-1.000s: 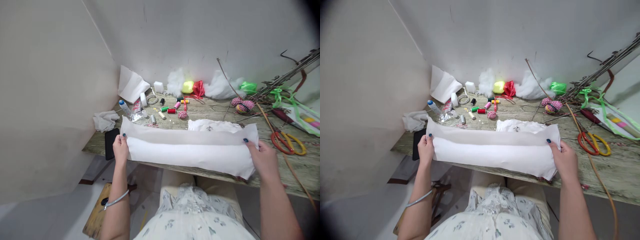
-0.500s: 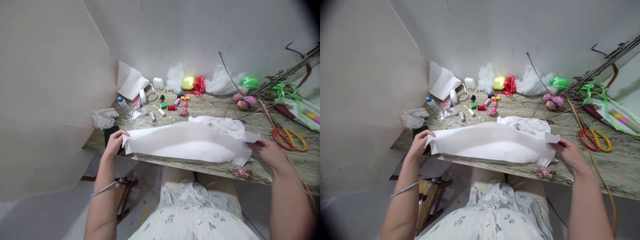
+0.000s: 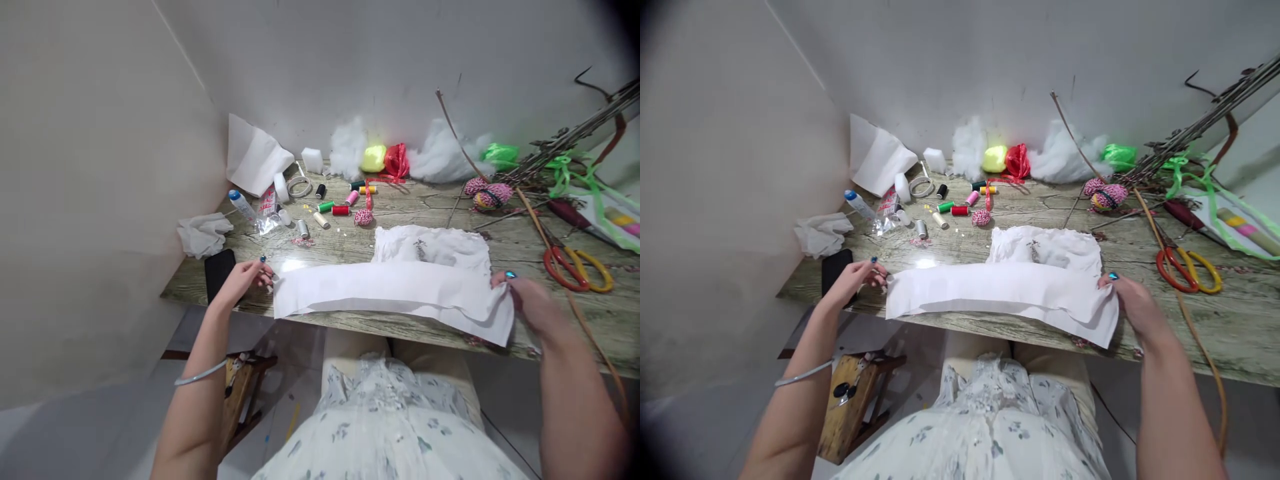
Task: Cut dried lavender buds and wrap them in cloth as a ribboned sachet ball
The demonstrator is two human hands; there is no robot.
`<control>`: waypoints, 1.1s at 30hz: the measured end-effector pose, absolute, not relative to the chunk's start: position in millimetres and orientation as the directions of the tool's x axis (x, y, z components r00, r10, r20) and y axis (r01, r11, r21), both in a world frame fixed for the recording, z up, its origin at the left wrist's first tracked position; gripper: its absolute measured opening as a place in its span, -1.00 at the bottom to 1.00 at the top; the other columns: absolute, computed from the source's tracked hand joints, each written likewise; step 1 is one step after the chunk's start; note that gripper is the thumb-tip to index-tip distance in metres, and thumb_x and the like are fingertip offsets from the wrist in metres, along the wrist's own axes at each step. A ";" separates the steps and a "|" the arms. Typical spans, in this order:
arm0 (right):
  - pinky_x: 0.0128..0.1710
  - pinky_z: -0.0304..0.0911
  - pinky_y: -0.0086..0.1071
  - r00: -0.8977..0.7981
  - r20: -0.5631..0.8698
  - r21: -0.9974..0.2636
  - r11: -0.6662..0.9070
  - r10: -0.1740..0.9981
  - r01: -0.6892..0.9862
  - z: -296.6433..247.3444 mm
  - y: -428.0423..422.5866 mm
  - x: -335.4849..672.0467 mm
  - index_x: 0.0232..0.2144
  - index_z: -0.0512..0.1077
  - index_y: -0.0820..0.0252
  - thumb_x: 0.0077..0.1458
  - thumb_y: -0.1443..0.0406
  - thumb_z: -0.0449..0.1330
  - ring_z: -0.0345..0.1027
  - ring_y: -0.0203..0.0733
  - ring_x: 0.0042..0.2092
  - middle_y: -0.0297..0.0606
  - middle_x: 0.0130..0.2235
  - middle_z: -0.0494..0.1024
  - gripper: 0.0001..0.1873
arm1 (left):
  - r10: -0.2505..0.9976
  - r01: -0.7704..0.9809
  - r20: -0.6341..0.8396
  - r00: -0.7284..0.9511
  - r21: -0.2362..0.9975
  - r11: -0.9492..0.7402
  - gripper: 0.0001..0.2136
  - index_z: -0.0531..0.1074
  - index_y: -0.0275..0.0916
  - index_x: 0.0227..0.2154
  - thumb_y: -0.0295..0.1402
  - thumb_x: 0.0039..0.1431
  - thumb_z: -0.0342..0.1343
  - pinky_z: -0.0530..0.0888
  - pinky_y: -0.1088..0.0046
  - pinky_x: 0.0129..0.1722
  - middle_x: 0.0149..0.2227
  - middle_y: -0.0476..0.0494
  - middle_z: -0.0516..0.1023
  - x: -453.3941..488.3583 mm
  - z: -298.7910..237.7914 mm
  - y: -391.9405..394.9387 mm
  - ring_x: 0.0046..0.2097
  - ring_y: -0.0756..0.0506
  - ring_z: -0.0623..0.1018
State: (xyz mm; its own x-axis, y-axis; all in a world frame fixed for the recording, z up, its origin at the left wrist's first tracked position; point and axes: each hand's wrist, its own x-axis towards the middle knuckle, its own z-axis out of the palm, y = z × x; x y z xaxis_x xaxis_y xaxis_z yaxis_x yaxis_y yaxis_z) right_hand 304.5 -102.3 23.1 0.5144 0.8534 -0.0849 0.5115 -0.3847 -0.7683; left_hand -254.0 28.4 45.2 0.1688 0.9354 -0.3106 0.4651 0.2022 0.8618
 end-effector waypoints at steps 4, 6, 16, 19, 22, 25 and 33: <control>-0.54 -0.05 -0.41 0.294 -0.150 -0.718 -0.308 0.944 0.624 25.2 -109.3 295.4 -0.43 0.26 0.11 -0.13 0.04 0.23 0.02 -0.30 -0.55 -0.48 -0.61 0.15 -0.66 | 0.991 0.813 0.025 0.129 0.570 -0.120 -0.76 0.36 -0.25 -0.41 -0.15 0.13 0.06 0.36 0.39 -0.21 -0.32 -0.12 0.45 -204.5 60.0 16.9 -0.27 -0.10 0.43; -0.54 -0.06 -0.42 0.283 -0.105 -0.683 -0.276 0.953 0.676 27.6 -112.9 291.1 -0.35 0.25 0.09 -0.10 0.05 0.24 0.00 -0.30 -0.55 -0.51 -0.61 0.09 -0.65 | 0.969 0.824 0.136 0.205 0.510 -0.246 -0.83 0.34 -0.24 -0.35 -0.24 0.20 0.00 0.35 0.36 -0.14 -0.27 -0.14 0.46 -168.1 70.0 13.4 -0.20 -0.11 0.43; -0.46 0.17 -0.34 0.219 -0.099 -0.691 -0.226 0.971 0.687 26.7 -124.2 295.2 0.00 0.23 0.07 0.06 0.15 0.14 0.15 -0.28 -0.49 -0.24 -0.22 0.38 -0.56 | 0.642 0.624 -0.108 0.759 0.403 -0.670 -0.57 0.34 -0.19 -0.09 -0.16 0.00 0.27 0.27 0.30 -0.03 -0.05 -0.14 0.48 -47.6 58.1 26.4 0.01 -0.21 0.41; -0.38 0.21 -0.29 0.169 -0.149 -0.567 -0.224 0.974 0.793 26.5 -130.6 301.0 0.02 0.23 0.09 0.13 0.17 0.06 0.26 -0.18 -0.42 -0.18 -0.26 0.41 -0.60 | 0.672 0.646 -0.070 0.737 0.363 -0.671 -0.64 0.35 -0.23 -0.11 -0.11 0.13 0.14 0.28 0.33 -0.08 -0.06 -0.20 0.45 -52.5 47.3 19.6 -0.02 -0.19 0.41; -0.08 0.19 -0.15 0.099 0.090 -0.363 -0.060 0.991 0.930 33.5 -129.7 290.9 0.01 0.28 0.15 0.15 0.13 0.07 0.31 0.05 -0.10 0.00 -0.10 0.40 -0.60 | 0.685 0.659 -0.050 0.727 0.332 -0.675 -0.72 0.37 -0.25 -0.16 -0.19 0.32 -0.15 0.29 0.34 -0.13 -0.12 -0.21 0.42 -56.5 44.6 9.7 -0.09 -0.16 0.40; 0.07 0.04 -0.07 -0.020 0.361 -0.200 0.099 0.933 0.975 49.6 -113.9 255.1 0.03 0.28 0.16 0.14 0.07 0.11 0.20 0.12 0.06 0.02 -0.02 0.37 -0.53 | 0.687 0.661 -0.034 0.726 0.309 -0.684 -0.73 0.37 -0.24 -0.22 -0.27 0.35 -0.21 0.29 0.35 -0.17 -0.18 -0.18 0.37 -55.4 44.7 2.3 -0.14 -0.14 0.38; -0.19 0.16 -0.25 -0.413 0.010 -0.173 0.409 0.911 0.896 81.5 -67.4 173.1 -0.25 0.41 0.12 0.10 0.20 0.19 0.33 -0.06 -0.14 -0.24 -0.28 0.49 -0.83 | 0.629 0.584 0.044 0.776 0.325 -0.744 -0.81 0.35 -0.24 -0.25 -0.24 0.29 -0.06 0.31 0.46 -0.26 -0.21 -0.13 0.34 -69.0 39.4 -2.4 -0.25 -0.05 0.39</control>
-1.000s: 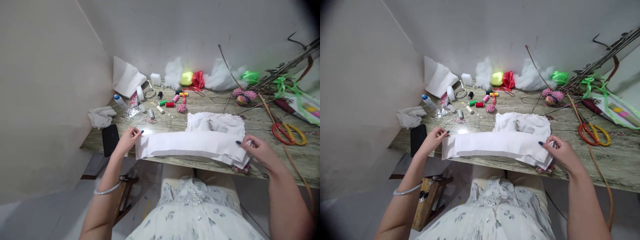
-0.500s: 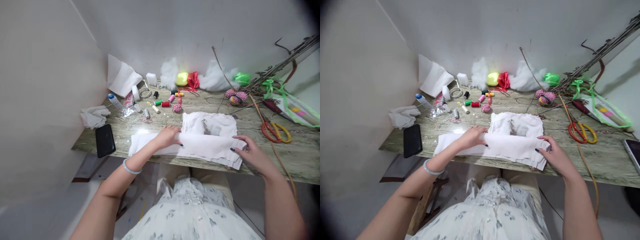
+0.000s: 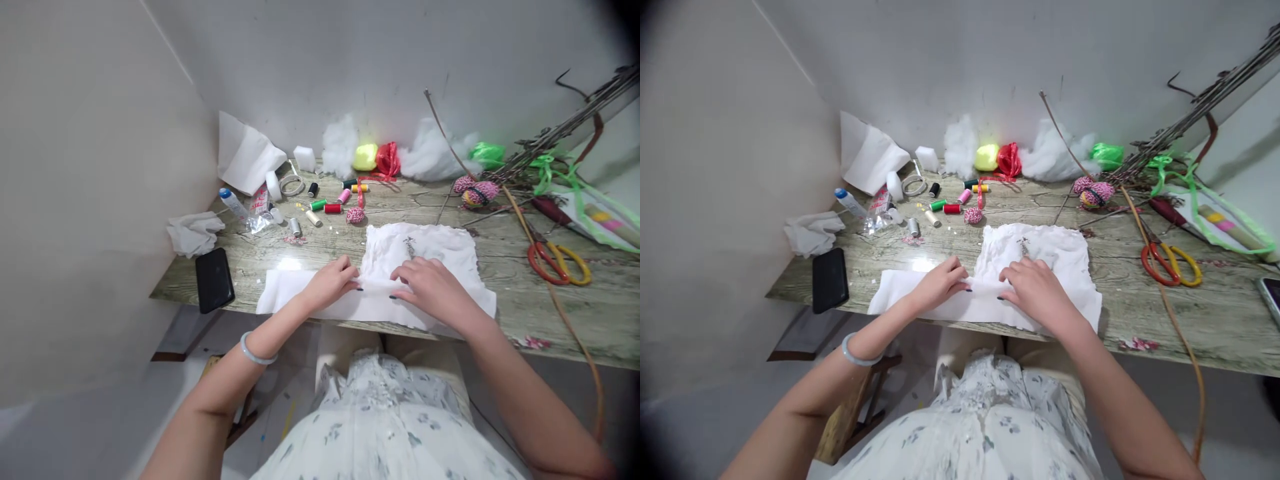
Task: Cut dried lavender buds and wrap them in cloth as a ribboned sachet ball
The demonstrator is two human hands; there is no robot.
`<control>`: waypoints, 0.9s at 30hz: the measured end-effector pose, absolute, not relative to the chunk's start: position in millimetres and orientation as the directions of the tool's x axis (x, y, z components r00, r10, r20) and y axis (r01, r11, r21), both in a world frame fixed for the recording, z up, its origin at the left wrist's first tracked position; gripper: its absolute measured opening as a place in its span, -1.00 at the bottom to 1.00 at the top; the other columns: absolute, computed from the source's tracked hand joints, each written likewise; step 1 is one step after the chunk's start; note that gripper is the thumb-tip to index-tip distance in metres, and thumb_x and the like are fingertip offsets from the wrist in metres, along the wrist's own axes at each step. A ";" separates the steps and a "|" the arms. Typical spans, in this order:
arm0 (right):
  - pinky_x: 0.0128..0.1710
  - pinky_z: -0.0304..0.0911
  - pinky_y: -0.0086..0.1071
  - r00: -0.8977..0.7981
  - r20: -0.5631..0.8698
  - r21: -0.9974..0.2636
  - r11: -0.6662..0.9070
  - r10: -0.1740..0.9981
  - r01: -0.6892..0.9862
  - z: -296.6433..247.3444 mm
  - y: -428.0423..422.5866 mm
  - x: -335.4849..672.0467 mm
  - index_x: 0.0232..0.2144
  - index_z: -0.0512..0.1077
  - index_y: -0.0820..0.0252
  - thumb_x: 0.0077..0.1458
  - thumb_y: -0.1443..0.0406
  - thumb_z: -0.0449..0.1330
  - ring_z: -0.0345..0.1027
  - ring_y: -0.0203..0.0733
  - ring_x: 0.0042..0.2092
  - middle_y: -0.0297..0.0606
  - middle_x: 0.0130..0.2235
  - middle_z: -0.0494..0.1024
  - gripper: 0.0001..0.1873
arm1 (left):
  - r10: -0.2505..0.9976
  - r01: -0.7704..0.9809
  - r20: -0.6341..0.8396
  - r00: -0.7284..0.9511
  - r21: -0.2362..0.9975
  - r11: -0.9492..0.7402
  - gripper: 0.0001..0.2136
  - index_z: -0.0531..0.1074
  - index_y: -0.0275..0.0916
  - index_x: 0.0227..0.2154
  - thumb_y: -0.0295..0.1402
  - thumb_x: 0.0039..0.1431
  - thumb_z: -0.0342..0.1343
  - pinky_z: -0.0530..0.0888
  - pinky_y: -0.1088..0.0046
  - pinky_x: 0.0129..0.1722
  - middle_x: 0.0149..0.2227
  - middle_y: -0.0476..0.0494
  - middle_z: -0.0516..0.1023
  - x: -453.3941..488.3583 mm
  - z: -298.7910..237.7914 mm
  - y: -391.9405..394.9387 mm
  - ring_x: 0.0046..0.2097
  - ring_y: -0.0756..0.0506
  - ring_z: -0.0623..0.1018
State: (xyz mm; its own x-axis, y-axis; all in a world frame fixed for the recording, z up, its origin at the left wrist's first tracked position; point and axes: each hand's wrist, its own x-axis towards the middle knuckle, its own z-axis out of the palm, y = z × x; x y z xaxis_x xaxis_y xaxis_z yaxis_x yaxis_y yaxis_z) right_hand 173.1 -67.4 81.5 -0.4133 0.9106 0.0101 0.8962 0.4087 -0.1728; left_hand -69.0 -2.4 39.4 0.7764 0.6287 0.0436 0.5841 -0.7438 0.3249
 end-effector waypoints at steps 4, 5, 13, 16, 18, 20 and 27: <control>-0.42 0.08 -0.38 -0.407 -0.103 -0.196 0.382 0.908 0.903 77.2 -76.3 188.4 -0.36 0.36 0.13 0.16 0.23 0.09 0.35 -0.20 -0.29 -0.27 -0.27 0.46 -0.89 | 0.615 0.585 -0.005 0.789 0.313 -0.748 -0.78 0.34 -0.18 -0.15 -0.20 0.22 0.05 0.31 0.49 -0.33 -0.09 -0.12 0.35 -90.7 41.0 0.2 -0.30 -0.02 0.44; -0.46 0.06 -0.40 -0.382 -0.125 -0.217 0.351 0.916 0.911 74.8 -79.6 194.8 -0.34 0.35 0.12 0.16 0.22 0.08 0.36 -0.21 -0.31 -0.28 -0.25 0.47 -0.89 | 0.611 0.591 -0.032 0.791 0.296 -0.750 -0.76 0.34 -0.17 -0.13 -0.19 0.19 0.07 0.30 0.49 -0.34 -0.07 -0.12 0.37 -96.3 42.5 1.6 -0.30 -0.03 0.46; -0.45 0.09 -0.42 -0.241 -0.234 -0.358 0.147 0.942 0.922 55.9 -106.1 256.2 -0.32 0.34 0.05 0.05 0.22 0.13 0.36 -0.21 -0.37 -0.35 -0.32 0.51 -0.89 | 0.621 0.688 -0.304 0.723 0.228 -0.689 -0.77 0.37 -0.12 -0.13 -0.29 0.12 0.10 0.29 0.50 -0.33 -0.17 -0.07 0.53 -145.0 64.4 12.5 -0.19 -0.11 0.53; -0.37 0.16 -0.39 -0.306 -0.172 -0.406 0.216 0.936 0.888 46.0 -113.8 273.9 -0.34 0.32 0.10 0.00 0.36 0.07 0.35 -0.21 -0.32 -0.28 -0.26 0.46 -0.88 | 0.649 0.711 -0.291 0.703 0.253 -0.656 -0.85 0.39 -0.16 -0.23 -0.39 0.13 0.02 0.28 0.51 -0.35 -0.20 -0.07 0.51 -163.4 70.5 10.2 -0.23 -0.08 0.51; -0.33 0.19 -0.37 -0.337 -0.128 -0.412 0.259 0.933 0.874 37.8 -117.7 280.2 -0.35 0.30 0.11 -0.05 0.43 0.03 0.33 -0.20 -0.30 -0.24 -0.26 0.43 -0.82 | 0.663 0.711 -0.257 0.703 0.260 -0.653 -0.83 0.37 -0.17 -0.27 -0.48 0.09 -0.04 0.26 0.52 -0.37 -0.22 -0.07 0.47 -173.6 70.5 7.7 -0.27 -0.06 0.48; -0.31 0.20 -0.35 -0.336 -0.073 -0.395 0.282 0.939 0.874 29.4 -121.2 281.9 -0.35 0.30 0.12 -0.07 0.46 0.01 0.32 -0.17 -0.26 -0.21 -0.26 0.41 -0.79 | 0.668 0.705 -0.225 0.709 0.251 -0.664 -0.77 0.36 -0.19 -0.28 -0.55 0.03 -0.08 0.25 0.52 -0.38 -0.21 -0.09 0.44 -181.6 66.1 5.9 -0.28 -0.06 0.46; -0.25 0.19 -0.30 -0.332 0.081 -0.191 0.342 0.940 0.920 8.2 -140.7 271.7 -0.29 0.37 0.14 0.03 0.48 0.02 0.26 -0.10 -0.19 -0.20 -0.25 0.44 -0.77 | 0.727 0.729 -0.103 0.679 0.212 -0.651 -0.75 0.39 -0.19 -0.28 -0.55 0.09 -0.13 0.33 0.38 -0.12 -0.11 -0.17 0.42 -204.0 39.8 6.7 -0.09 -0.14 0.40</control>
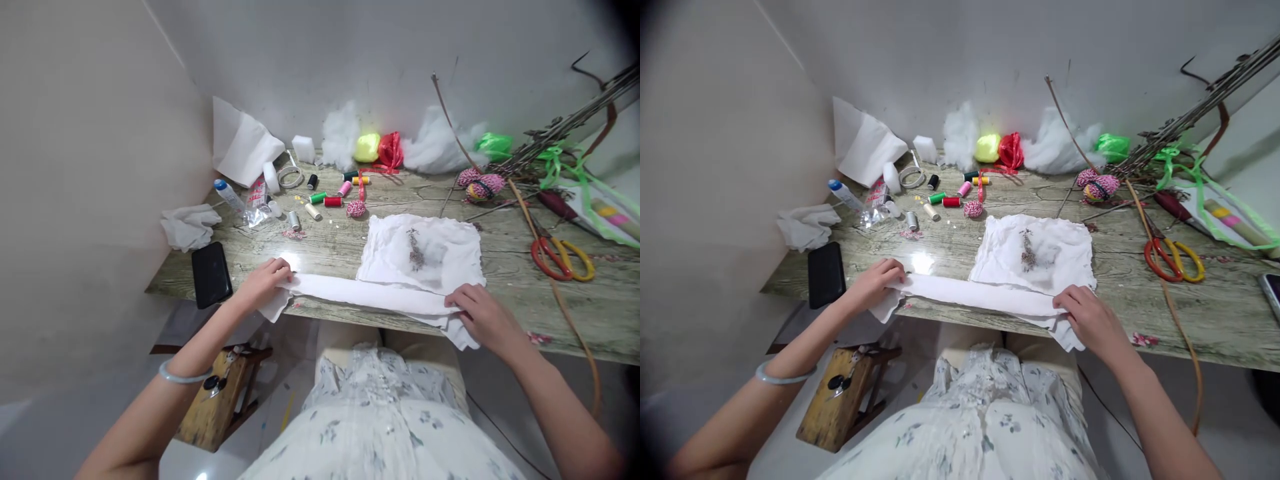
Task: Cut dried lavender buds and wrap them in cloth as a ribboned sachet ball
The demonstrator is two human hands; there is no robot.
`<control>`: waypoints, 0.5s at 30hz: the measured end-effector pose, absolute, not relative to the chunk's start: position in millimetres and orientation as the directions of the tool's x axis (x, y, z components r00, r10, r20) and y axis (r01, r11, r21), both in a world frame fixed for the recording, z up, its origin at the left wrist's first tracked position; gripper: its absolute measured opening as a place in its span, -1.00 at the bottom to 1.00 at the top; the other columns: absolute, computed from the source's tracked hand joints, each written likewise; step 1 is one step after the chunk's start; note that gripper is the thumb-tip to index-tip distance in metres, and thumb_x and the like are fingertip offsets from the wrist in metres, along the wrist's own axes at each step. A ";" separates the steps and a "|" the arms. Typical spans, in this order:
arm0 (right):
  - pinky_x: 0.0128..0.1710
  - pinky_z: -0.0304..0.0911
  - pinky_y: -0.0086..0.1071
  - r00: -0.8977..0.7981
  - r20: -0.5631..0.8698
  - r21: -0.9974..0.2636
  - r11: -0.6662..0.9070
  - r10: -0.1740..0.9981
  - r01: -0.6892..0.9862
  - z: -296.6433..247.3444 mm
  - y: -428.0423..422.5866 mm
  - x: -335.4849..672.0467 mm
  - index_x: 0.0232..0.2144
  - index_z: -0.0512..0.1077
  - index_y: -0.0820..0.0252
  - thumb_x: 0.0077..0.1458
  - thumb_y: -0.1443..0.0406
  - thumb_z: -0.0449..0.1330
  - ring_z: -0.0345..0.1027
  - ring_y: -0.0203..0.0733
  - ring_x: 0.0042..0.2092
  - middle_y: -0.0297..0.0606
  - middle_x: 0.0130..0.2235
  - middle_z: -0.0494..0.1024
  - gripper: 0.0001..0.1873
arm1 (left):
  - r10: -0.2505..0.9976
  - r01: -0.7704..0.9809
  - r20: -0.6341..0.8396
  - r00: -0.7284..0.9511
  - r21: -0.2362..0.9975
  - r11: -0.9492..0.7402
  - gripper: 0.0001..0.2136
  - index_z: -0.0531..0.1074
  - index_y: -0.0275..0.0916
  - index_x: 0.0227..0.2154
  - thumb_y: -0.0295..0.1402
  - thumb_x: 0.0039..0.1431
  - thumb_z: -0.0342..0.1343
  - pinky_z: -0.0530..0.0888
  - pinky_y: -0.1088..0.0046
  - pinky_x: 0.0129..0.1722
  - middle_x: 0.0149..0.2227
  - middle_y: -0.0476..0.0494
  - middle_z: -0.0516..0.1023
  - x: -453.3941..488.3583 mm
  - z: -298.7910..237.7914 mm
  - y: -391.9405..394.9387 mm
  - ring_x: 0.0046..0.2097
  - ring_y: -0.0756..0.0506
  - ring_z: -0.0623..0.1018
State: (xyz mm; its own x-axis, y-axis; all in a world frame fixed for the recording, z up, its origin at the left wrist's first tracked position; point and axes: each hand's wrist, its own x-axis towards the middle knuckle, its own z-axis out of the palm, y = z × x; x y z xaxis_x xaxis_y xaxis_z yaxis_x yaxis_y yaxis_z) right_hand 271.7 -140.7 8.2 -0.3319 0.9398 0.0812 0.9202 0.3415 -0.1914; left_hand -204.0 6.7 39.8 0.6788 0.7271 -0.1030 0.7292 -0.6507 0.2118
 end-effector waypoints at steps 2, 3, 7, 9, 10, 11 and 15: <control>-0.23 0.19 -0.30 -0.342 0.122 -0.129 0.357 0.932 0.925 4.2 -149.2 270.5 -0.25 0.39 0.12 0.05 0.50 0.01 0.27 -0.09 -0.17 -0.22 -0.22 0.47 -0.72 | 0.721 0.722 -0.089 0.687 0.195 -0.664 -0.74 0.42 -0.17 -0.23 -0.49 0.20 -0.17 0.32 0.30 -0.05 -0.08 -0.20 0.44 -213.7 36.2 5.1 -0.05 -0.17 0.39; -0.21 0.18 -0.30 -0.347 0.145 -0.103 0.363 0.927 0.926 2.8 -153.3 270.6 -0.23 0.40 0.12 0.06 0.52 0.00 0.27 -0.09 -0.15 -0.22 -0.21 0.49 -0.69 | 0.712 0.714 -0.092 0.696 0.193 -0.673 -0.73 0.43 -0.16 -0.20 -0.45 0.23 -0.18 0.31 0.28 -0.03 -0.06 -0.21 0.45 -219.4 35.4 3.3 -0.03 -0.18 0.40; -0.09 0.16 -0.27 -0.372 0.176 -0.076 0.389 0.912 0.918 7.5 -165.2 271.3 -0.13 0.41 0.16 0.08 0.48 0.01 0.30 -0.10 -0.09 -0.20 -0.13 0.51 -0.67 | 0.649 0.666 -0.150 0.746 0.198 -0.719 -0.67 0.41 -0.08 -0.06 -0.42 0.26 -0.20 0.27 0.23 0.03 0.08 -0.17 0.44 -237.8 41.9 -9.3 0.06 -0.18 0.41; -0.12 0.15 -0.25 -0.368 0.153 -0.063 0.381 0.917 0.922 16.5 -166.8 267.1 -0.13 0.41 0.16 0.12 0.39 0.05 0.31 -0.09 -0.10 -0.21 -0.15 0.52 -0.72 | 0.633 0.655 -0.172 0.755 0.144 -0.742 -0.67 0.40 -0.10 -0.01 -0.39 0.24 -0.16 0.24 0.18 0.05 0.08 -0.17 0.44 -233.6 52.5 -17.1 0.03 -0.19 0.45; -0.15 0.13 -0.25 -0.361 0.139 -0.042 0.370 0.922 0.928 21.6 -166.3 263.0 -0.15 0.43 0.15 0.13 0.34 0.06 0.31 -0.09 -0.11 -0.22 -0.18 0.53 -0.76 | 0.642 0.663 -0.181 0.745 0.099 -0.742 -0.69 0.41 -0.13 -0.03 -0.35 0.23 -0.12 0.22 0.14 0.06 0.04 -0.20 0.47 -225.6 59.2 -21.0 -0.01 -0.21 0.47; -0.19 0.11 -0.24 -0.350 0.128 -0.011 0.354 0.928 0.935 26.3 -164.8 257.9 -0.21 0.44 0.14 0.16 0.29 0.06 0.32 -0.08 -0.15 -0.23 -0.23 0.53 -0.81 | 0.654 0.675 -0.201 0.730 0.058 -0.736 -0.70 0.44 -0.17 -0.07 -0.28 0.23 -0.09 0.20 0.11 0.06 -0.01 -0.23 0.50 -213.2 66.2 -24.9 -0.06 -0.22 0.49; -0.31 0.01 -0.25 -0.270 0.090 0.133 0.257 0.959 0.957 32.7 -152.2 232.9 -0.43 0.37 0.17 0.23 0.14 0.03 0.27 -0.08 -0.28 -0.23 -0.43 0.45 -0.71 | 0.888 0.871 -0.150 0.436 -0.177 -0.458 -0.47 0.49 -0.34 -0.43 0.05 0.22 -0.15 0.26 0.09 -0.13 -0.33 -0.38 0.50 -130.6 83.8 -37.6 -0.20 -0.32 0.47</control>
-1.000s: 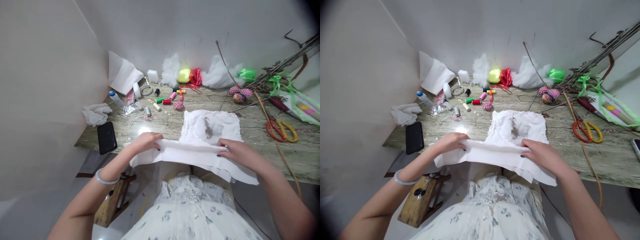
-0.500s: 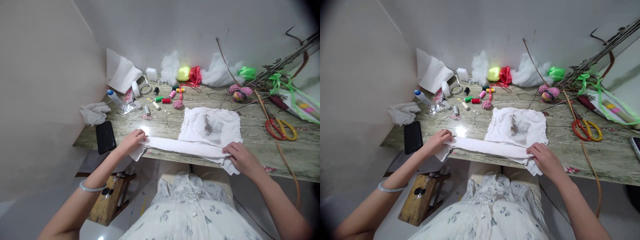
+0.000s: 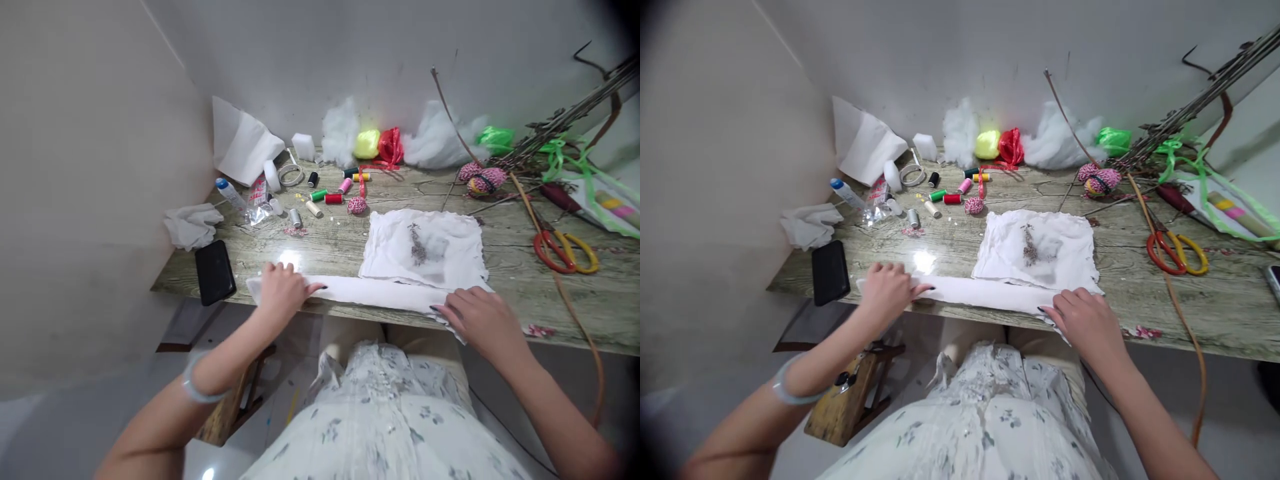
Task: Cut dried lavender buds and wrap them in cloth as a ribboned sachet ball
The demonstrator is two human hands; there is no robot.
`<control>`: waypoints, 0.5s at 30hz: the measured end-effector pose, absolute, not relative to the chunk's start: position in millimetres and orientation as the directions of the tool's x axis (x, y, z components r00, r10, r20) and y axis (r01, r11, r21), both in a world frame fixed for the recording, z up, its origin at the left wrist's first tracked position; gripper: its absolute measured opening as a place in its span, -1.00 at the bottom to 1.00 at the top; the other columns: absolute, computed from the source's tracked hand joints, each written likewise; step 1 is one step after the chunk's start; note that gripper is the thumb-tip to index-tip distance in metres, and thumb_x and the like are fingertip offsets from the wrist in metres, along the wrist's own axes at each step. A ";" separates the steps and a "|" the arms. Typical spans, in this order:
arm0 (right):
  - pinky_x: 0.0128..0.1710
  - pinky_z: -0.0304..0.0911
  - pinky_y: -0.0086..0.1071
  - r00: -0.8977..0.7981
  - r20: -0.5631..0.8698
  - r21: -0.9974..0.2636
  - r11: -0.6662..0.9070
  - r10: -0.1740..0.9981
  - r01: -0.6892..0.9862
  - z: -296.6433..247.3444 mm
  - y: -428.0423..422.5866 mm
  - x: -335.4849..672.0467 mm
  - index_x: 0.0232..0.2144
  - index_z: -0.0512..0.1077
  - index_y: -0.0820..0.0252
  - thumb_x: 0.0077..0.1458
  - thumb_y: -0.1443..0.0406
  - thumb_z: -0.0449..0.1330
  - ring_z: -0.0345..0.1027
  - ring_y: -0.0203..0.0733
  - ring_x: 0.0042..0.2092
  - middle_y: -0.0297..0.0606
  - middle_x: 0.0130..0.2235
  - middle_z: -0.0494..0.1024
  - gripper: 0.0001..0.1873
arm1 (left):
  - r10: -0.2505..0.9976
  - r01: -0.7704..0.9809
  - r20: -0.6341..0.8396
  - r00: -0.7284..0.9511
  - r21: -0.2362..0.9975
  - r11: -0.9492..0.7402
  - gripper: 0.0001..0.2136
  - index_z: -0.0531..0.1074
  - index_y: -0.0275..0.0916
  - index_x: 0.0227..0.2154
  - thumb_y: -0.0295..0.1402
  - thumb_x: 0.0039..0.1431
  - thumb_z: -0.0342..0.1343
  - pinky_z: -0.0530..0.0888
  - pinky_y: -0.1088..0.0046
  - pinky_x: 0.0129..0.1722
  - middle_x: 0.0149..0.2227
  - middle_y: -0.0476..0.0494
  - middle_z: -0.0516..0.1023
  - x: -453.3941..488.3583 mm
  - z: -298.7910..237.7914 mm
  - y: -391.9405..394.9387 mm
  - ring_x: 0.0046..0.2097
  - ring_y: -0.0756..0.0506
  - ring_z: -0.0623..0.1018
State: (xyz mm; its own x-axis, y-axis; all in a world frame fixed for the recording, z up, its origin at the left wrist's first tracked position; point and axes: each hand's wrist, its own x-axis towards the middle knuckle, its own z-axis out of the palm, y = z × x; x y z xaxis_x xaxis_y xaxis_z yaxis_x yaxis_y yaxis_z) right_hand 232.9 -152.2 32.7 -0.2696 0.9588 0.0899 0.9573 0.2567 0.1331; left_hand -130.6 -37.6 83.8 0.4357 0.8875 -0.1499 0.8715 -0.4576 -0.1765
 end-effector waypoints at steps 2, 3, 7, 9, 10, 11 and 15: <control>-0.33 0.00 -0.27 -0.249 0.076 0.143 0.236 0.966 0.961 28.5 -146.2 224.1 -0.44 0.33 0.18 0.23 0.11 0.03 0.25 -0.09 -0.31 -0.24 -0.43 0.41 -0.70 | 0.867 0.860 -0.031 0.498 -0.116 -0.498 -0.46 0.45 -0.34 -0.27 0.11 0.16 -0.09 0.25 0.15 -0.17 -0.16 -0.42 0.45 -86.4 80.9 -40.8 -0.12 -0.33 0.42; -0.33 0.00 -0.28 -0.248 0.070 0.128 0.238 0.966 0.963 25.6 -144.3 221.8 -0.43 0.32 0.17 0.23 0.11 0.04 0.24 -0.10 -0.31 -0.24 -0.42 0.41 -0.71 | 0.815 0.813 0.006 0.580 -0.058 -0.579 -0.45 0.40 -0.32 -0.17 0.13 0.13 -0.08 0.25 0.18 -0.18 -0.11 -0.40 0.42 -68.4 76.8 -41.4 -0.11 -0.31 0.40; -0.31 0.03 -0.29 -0.225 0.065 0.027 0.224 0.972 0.974 17.3 -147.3 227.0 -0.38 0.30 0.15 0.24 0.12 0.02 0.24 -0.11 -0.29 -0.25 -0.37 0.41 -0.74 | 0.697 0.697 -0.010 0.717 0.046 -0.716 -0.50 0.32 -0.29 -0.15 0.05 0.05 0.11 0.24 0.25 -0.18 -0.17 -0.30 0.43 -38.0 53.4 -37.2 -0.11 -0.26 0.37; -0.31 0.05 -0.28 -0.195 0.053 -0.013 0.196 0.979 0.981 18.2 -151.8 232.6 -0.38 0.31 0.14 0.24 0.12 0.02 0.25 -0.11 -0.29 -0.25 -0.36 0.43 -0.75 | 0.690 0.693 -0.070 0.720 0.067 -0.717 -0.56 0.33 -0.29 -0.21 -0.01 0.04 0.17 0.26 0.26 -0.18 -0.20 -0.28 0.44 -43.3 44.4 -32.2 -0.11 -0.26 0.39; -0.30 0.07 -0.26 -0.180 0.057 -0.029 0.182 0.982 0.983 20.2 -153.4 233.7 -0.35 0.32 0.13 0.23 0.12 0.02 0.27 -0.10 -0.28 -0.24 -0.33 0.44 -0.76 | 0.678 0.685 -0.102 0.728 0.088 -0.723 -0.60 0.35 -0.29 -0.24 -0.03 0.06 0.17 0.27 0.27 -0.18 -0.22 -0.26 0.45 -47.9 41.8 -30.0 -0.12 -0.25 0.40; -0.27 0.10 -0.24 -0.167 0.075 -0.045 0.170 0.983 0.984 23.3 -154.0 232.4 -0.28 0.34 0.13 0.22 0.10 0.04 0.28 -0.07 -0.24 -0.20 -0.28 0.46 -0.76 | 0.659 0.672 -0.131 0.740 0.120 -0.731 -0.64 0.36 -0.29 -0.27 -0.06 0.09 0.15 0.28 0.29 -0.19 -0.23 -0.24 0.46 -52.4 40.8 -28.5 -0.13 -0.24 0.42; 0.04 0.09 -0.03 -0.204 0.239 -0.183 0.250 0.949 0.951 42.0 -141.9 195.9 0.23 0.02 0.25 0.03 -0.05 0.18 0.12 0.19 0.14 0.10 0.14 0.28 -0.15 | 0.611 0.646 -0.212 0.763 0.271 -0.714 -0.71 0.37 -0.26 -0.30 -0.10 0.22 0.01 0.32 0.42 -0.36 -0.22 -0.19 0.47 -57.3 51.9 -31.5 -0.27 -0.14 0.51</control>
